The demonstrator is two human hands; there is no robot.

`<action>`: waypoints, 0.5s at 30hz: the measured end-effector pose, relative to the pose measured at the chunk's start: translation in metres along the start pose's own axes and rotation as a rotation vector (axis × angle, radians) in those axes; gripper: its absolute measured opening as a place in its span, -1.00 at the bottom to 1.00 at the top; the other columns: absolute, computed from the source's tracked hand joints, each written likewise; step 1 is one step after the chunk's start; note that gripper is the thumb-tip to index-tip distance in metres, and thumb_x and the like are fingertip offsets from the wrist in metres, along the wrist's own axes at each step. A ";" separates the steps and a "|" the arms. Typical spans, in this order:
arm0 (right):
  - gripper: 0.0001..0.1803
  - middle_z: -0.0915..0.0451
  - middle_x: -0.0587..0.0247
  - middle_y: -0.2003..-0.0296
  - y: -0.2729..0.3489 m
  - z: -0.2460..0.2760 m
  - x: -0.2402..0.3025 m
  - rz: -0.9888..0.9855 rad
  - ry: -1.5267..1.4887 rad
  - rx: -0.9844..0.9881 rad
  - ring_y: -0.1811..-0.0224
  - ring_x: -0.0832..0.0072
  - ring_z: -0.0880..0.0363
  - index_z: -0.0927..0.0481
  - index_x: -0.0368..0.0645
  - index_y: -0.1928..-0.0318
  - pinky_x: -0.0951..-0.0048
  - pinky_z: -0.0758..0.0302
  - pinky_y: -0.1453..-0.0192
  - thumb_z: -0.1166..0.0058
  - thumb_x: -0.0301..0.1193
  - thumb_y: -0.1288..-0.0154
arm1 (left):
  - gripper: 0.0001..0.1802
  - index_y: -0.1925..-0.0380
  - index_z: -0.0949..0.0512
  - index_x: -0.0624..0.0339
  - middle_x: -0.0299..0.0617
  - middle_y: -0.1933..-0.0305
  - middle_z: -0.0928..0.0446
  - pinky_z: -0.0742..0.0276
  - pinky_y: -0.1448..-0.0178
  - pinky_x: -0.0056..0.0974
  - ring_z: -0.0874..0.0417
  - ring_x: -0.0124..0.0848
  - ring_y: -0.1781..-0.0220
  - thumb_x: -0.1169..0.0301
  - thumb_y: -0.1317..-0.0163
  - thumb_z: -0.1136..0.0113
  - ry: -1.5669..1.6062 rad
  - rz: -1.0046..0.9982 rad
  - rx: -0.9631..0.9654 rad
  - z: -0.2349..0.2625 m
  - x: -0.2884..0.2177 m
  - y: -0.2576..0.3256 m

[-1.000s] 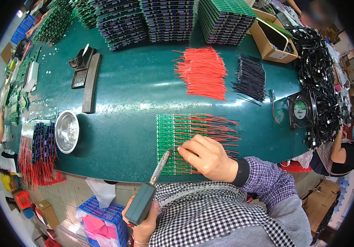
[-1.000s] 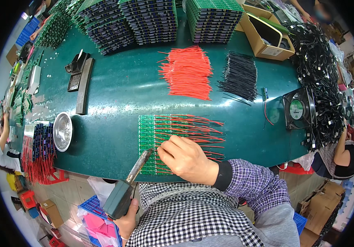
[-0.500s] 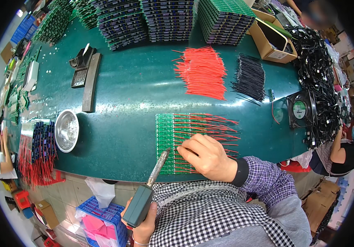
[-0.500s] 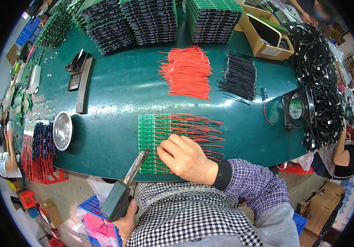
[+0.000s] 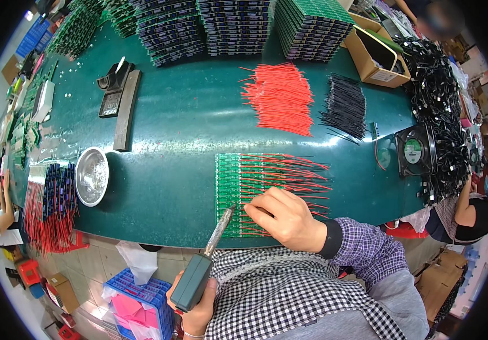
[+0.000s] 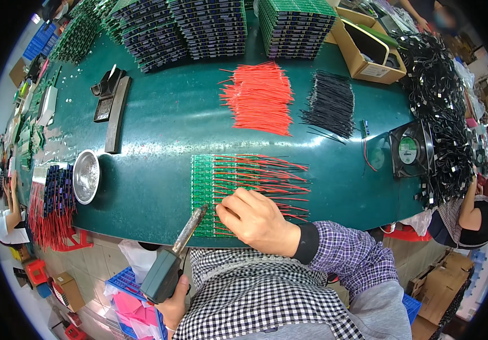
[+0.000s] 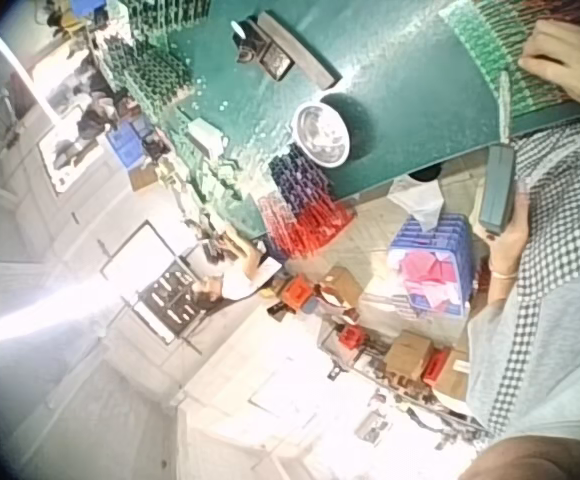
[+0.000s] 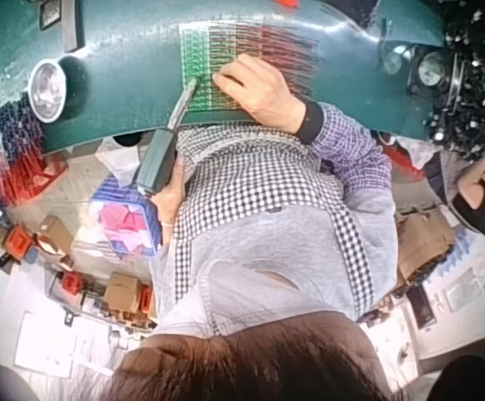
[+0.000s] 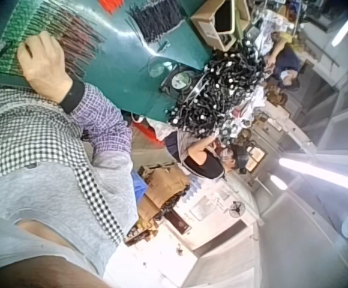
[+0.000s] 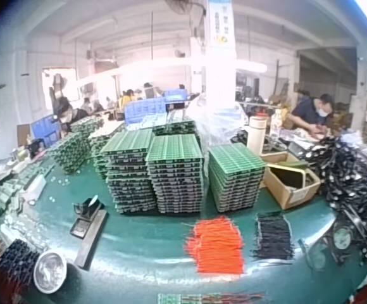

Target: The person applies wires to printed circuit boards using a soldering iron.

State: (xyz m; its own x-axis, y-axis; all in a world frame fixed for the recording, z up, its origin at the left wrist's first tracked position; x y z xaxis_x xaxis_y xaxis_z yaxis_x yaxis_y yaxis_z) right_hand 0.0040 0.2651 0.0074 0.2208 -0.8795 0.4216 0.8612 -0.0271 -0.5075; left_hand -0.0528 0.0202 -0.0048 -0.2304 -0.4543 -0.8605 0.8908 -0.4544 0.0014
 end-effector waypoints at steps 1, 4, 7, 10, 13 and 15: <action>-0.64 -0.57 0.17 0.27 0.000 0.000 0.000 0.006 0.025 -0.002 0.28 0.33 -0.54 -0.62 -0.34 0.15 0.38 -0.54 0.28 -0.19 -0.52 0.06 | -0.77 0.37 -0.65 0.36 -0.08 0.45 -0.57 -0.50 0.39 -0.24 -0.58 -0.23 0.51 0.59 0.10 -0.43 0.005 0.016 0.013 -0.001 0.002 0.000; -0.67 -0.52 0.22 0.29 -0.001 0.000 0.001 0.013 0.046 -0.008 0.26 0.36 -0.52 -0.61 -0.33 0.19 0.40 -0.54 0.25 -0.19 -0.50 0.06 | -0.78 0.38 -0.65 0.36 -0.09 0.45 -0.57 -0.48 0.40 -0.24 -0.58 -0.24 0.52 0.60 0.10 -0.43 0.008 0.030 0.036 -0.002 0.002 -0.001; -0.67 -0.52 0.22 0.30 -0.001 0.000 0.001 0.013 0.042 -0.005 0.26 0.36 -0.51 -0.61 -0.33 0.20 0.40 -0.54 0.26 -0.19 -0.51 0.06 | -0.79 0.38 -0.65 0.36 -0.09 0.45 -0.56 -0.47 0.41 -0.24 -0.57 -0.24 0.52 0.60 0.09 -0.42 0.004 0.055 0.063 -0.003 0.001 -0.001; -0.65 -0.56 0.19 0.28 0.000 0.000 0.001 0.005 0.024 0.002 0.29 0.34 -0.53 -0.61 -0.33 0.17 0.38 -0.54 0.30 -0.19 -0.52 0.05 | -0.79 0.39 -0.65 0.36 -0.10 0.46 -0.56 -0.46 0.42 -0.25 -0.56 -0.26 0.53 0.60 0.09 -0.43 0.011 0.070 0.063 -0.004 0.004 0.000; -0.63 -0.60 0.16 0.25 0.000 0.000 0.001 -0.002 0.012 0.002 0.32 0.32 -0.55 -0.62 -0.34 0.13 0.36 -0.54 0.33 -0.20 -0.52 0.05 | -0.79 0.39 -0.65 0.36 -0.11 0.47 -0.55 -0.46 0.42 -0.25 -0.55 -0.27 0.54 0.59 0.08 -0.43 0.024 0.058 0.043 -0.004 0.008 0.002; -0.63 -0.60 0.16 0.25 0.000 -0.001 0.002 -0.003 0.016 0.002 0.32 0.32 -0.55 -0.62 -0.34 0.14 0.36 -0.54 0.33 -0.20 -0.52 0.05 | -0.79 0.39 -0.65 0.35 -0.11 0.47 -0.55 -0.45 0.42 -0.25 -0.55 -0.28 0.54 0.59 0.08 -0.43 0.028 0.057 0.035 -0.004 0.009 0.003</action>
State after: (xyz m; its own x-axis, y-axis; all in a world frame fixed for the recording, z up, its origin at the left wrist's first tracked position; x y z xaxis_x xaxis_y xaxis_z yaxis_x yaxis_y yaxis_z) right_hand 0.0044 0.2634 0.0073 0.2108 -0.8869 0.4110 0.8626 -0.0289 -0.5050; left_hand -0.0506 0.0175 -0.0142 -0.1686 -0.4591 -0.8723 0.8875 -0.4556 0.0683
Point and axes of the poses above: each hand's wrist, its own y-axis away from the middle knuckle, its own z-axis out of the back of the hand, x = y × z, the point moved 7 cm from there along -y, towards the middle knuckle
